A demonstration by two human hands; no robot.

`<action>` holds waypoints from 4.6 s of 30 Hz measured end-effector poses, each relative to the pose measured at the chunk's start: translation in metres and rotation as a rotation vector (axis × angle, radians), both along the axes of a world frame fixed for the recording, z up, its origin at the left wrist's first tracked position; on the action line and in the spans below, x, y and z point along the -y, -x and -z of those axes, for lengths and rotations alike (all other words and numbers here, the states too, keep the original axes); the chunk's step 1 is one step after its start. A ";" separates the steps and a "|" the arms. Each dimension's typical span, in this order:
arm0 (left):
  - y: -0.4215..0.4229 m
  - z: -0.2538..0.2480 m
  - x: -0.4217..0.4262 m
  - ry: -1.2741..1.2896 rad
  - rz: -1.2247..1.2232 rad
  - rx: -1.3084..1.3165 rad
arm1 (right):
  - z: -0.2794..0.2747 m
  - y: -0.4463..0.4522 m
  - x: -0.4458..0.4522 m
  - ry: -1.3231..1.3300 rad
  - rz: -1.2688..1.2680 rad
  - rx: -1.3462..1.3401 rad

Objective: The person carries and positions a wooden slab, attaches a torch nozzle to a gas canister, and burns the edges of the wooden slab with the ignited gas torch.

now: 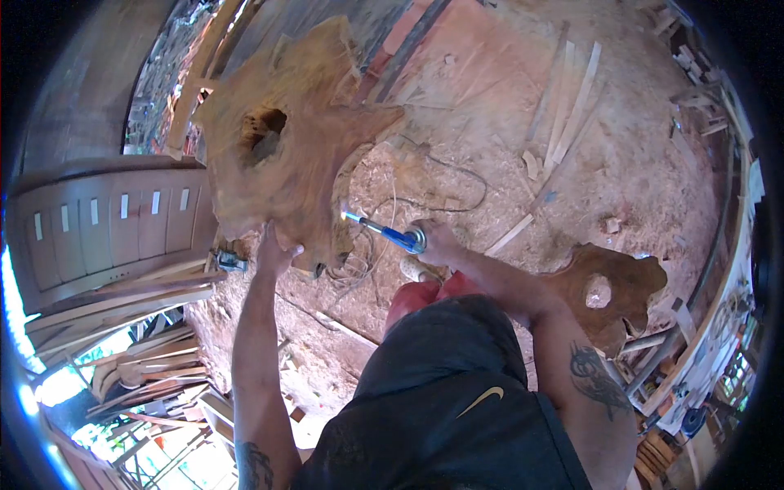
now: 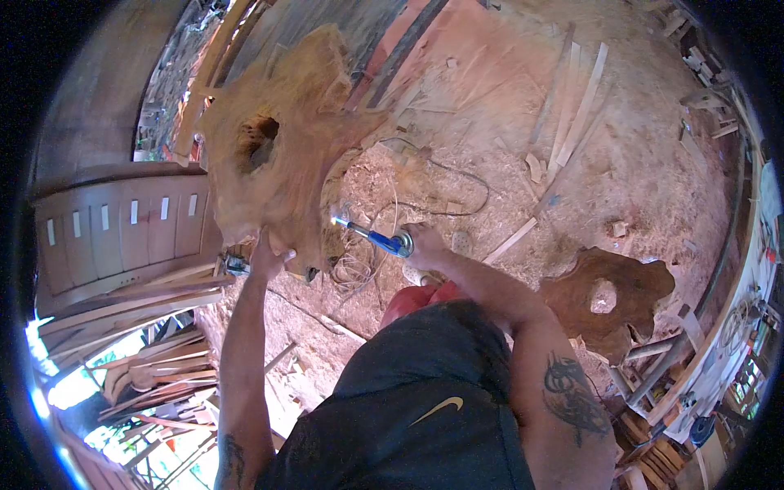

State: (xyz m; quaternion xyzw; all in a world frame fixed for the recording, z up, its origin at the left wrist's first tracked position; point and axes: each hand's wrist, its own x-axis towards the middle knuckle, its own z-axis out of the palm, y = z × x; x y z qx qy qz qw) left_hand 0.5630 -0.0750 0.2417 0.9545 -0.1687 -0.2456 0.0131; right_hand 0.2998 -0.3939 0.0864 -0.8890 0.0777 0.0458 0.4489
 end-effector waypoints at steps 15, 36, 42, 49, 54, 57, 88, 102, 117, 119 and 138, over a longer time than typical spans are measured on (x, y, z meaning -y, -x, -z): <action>0.002 -0.010 0.012 -0.073 -0.042 -0.031 | 0.013 0.009 -0.007 0.012 -0.192 -0.079; 0.004 -0.007 0.010 -0.062 -0.031 0.041 | -0.011 -0.022 0.005 0.063 -0.123 0.050; 0.003 -0.006 0.009 -0.060 -0.045 -0.002 | -0.029 -0.028 0.012 0.044 -0.060 0.059; 0.004 -0.009 0.011 -0.045 -0.053 -0.009 | -0.031 -0.036 0.014 0.007 -0.032 0.098; 0.005 -0.012 0.014 -0.061 -0.035 -0.001 | -0.027 -0.041 0.016 0.032 0.004 0.100; 0.006 -0.011 0.014 -0.073 -0.021 0.023 | -0.020 -0.043 0.015 0.008 0.041 0.104; 0.002 -0.008 0.010 -0.064 -0.082 -0.040 | -0.033 -0.057 0.027 -0.049 0.177 -0.034; 0.004 -0.011 0.014 -0.070 -0.069 -0.028 | -0.034 -0.059 0.031 -0.076 0.302 -0.063; 0.002 -0.004 0.007 -0.092 -0.034 0.023 | -0.041 -0.050 0.037 -0.119 0.414 0.038; 0.001 0.000 0.004 -0.094 -0.030 0.028 | -0.035 -0.051 0.035 -0.114 0.429 0.055; 0.005 -0.014 0.014 -0.052 -0.063 -0.022 | -0.044 -0.053 0.032 -0.076 0.365 0.042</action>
